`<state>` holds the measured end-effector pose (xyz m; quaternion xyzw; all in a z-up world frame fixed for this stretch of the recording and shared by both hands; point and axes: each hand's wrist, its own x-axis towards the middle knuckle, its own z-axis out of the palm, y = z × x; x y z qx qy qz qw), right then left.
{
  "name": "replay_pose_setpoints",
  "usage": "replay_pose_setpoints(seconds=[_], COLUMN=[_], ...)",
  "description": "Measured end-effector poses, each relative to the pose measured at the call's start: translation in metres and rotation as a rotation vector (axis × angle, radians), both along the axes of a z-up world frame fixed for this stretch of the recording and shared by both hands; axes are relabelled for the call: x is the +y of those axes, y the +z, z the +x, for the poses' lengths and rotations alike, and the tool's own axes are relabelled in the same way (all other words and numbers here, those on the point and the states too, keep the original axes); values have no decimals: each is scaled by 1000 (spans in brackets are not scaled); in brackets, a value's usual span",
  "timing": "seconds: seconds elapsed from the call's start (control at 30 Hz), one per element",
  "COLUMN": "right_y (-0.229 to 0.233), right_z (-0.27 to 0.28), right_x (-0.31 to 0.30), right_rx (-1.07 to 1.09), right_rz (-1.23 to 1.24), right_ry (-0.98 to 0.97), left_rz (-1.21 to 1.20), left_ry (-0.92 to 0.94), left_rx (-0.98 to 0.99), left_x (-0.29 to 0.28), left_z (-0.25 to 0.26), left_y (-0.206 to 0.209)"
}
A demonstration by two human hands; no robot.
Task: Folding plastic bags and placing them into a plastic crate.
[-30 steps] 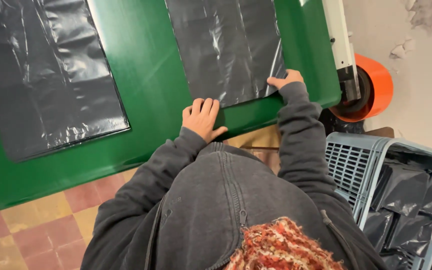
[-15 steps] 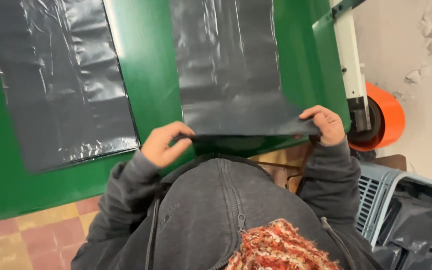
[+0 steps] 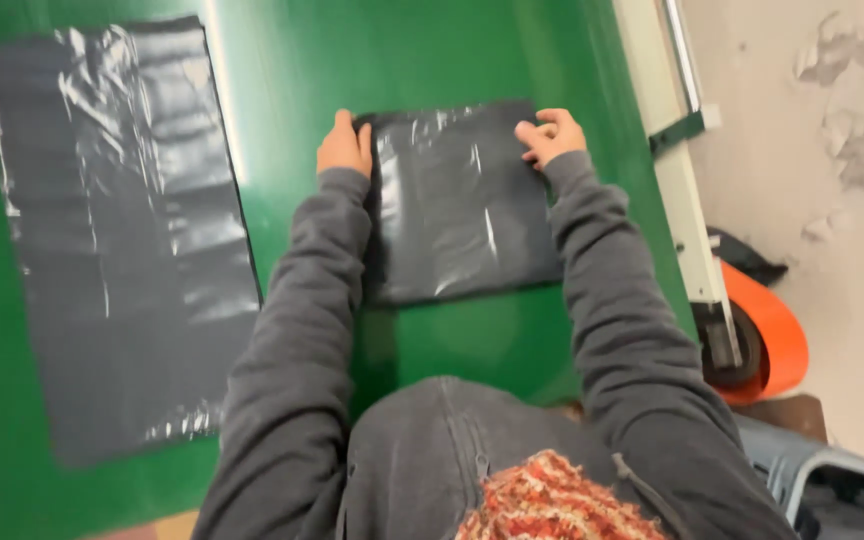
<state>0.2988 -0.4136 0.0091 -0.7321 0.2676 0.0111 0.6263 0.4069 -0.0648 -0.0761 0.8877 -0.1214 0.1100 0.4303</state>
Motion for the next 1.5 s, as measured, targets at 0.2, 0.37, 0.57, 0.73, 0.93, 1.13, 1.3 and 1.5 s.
replay_pose_setpoints(seconds=[0.2, 0.37, 0.57, 0.73, 0.93, 1.13, 1.3, 1.5], right_y=[12, -5, 50, 61, 20, 9, 63, -69], right_z=[44, 82, -29, -159, -211, -227, -224, -284], right_x=[14, 2, 65, 113, 115, 117, 197, 178], right_rx=[-370, 147, -698, -740, -674, -583, -602, -687], right_rz=[-1186, -1093, -920, -1062, -1045, -1157, -1141, -954], right_ry=[381, 621, 487, 415, 348, 380, 597, 819], left_rz=[-12, -178, -1284, -1499, -1222, 75, 675, -12], left_ry=[44, -148, -321, -394, -321, -272, -580, -1103], left_rx=[112, 123, 1257, 1230, 769, -272, -343, -53], left_x=[5, 8, 10, 56, 76, 115, 98, 31], left_z=[-29, -103, -102, -127, -166, -249, -253, -231], left_y=[38, 92, 5, 4, -41, 106, 58, 75])
